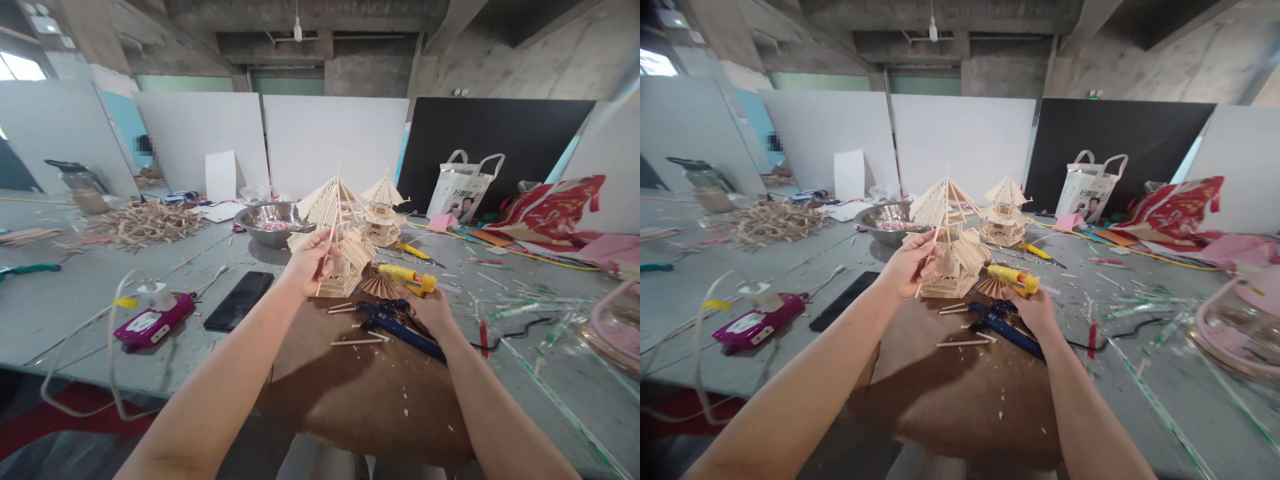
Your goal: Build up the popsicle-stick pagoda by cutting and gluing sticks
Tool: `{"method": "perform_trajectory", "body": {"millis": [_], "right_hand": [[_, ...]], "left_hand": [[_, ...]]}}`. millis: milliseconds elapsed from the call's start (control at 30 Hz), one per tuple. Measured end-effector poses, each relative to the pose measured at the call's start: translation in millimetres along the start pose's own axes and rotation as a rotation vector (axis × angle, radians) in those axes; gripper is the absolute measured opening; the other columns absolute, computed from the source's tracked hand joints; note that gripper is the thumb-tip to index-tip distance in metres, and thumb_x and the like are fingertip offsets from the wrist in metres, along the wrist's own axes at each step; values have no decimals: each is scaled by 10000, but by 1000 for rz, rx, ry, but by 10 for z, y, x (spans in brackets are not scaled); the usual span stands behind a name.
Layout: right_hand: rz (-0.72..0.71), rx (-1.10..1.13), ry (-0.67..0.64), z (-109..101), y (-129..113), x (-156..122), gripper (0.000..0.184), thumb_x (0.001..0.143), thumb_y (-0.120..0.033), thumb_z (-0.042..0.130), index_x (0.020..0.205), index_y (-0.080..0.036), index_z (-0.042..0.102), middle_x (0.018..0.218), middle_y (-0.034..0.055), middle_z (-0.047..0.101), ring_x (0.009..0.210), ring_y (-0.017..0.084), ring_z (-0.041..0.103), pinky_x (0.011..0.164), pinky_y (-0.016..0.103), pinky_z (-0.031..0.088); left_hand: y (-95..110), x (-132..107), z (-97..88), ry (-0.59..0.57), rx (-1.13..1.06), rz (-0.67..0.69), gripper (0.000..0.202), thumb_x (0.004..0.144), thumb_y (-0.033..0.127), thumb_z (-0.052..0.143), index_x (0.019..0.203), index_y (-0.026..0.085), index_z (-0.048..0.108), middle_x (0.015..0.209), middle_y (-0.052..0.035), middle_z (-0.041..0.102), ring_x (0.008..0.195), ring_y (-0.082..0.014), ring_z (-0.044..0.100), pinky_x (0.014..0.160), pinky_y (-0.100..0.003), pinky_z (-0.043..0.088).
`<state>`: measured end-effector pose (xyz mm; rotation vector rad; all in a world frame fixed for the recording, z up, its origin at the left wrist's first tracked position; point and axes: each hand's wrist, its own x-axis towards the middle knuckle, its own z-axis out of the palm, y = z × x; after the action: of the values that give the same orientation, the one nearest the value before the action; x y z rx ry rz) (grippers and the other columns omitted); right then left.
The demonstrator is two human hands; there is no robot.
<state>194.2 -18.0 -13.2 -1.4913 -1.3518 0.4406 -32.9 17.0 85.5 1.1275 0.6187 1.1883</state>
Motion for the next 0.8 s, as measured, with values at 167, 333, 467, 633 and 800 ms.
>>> {"method": "perform_trajectory", "body": {"millis": [167,333,467,633,800], "right_hand": [[23,18,-1,10,5,-3,295,607,-447,577,612,-152,594,324,-38,419,319,107,392,352,227,317],[47,43,-2,12,-35,-14,296,587,-443,592,619,-149,607,319,-35,415,323,112,391,346,231,307],[56,41,2,14,-41,-13,300,597,-437,585,630,-141,610,320,-36,411,319,103,379,343,226,301],[61,26,-1,12,-55,-14,317,596,-446,583,633,-133,612,331,-31,423,325,101,386,350,221,309],[59,50,-17,16,-59,-22,321,602,-437,585,648,-122,617,326,-32,423,314,98,379,338,219,305]], "left_hand": [[-41,-33,-13,-30,-50,-29,307,759,158,444,1063,201,461,552,49,503,260,-15,324,255,-129,162],[-44,-56,-16,-55,-154,-70,325,770,126,417,1078,218,464,550,53,481,255,-1,291,249,-117,164],[-64,-76,-44,-107,-240,-117,309,791,107,366,1054,228,474,516,66,421,254,0,274,245,-104,153],[-114,-111,-69,-99,-238,-136,291,798,151,382,1065,236,461,504,75,397,249,-5,273,240,-106,165],[-105,-94,-69,-79,-173,-126,257,783,161,418,1027,213,478,503,70,404,256,-6,291,246,-106,177]]}}
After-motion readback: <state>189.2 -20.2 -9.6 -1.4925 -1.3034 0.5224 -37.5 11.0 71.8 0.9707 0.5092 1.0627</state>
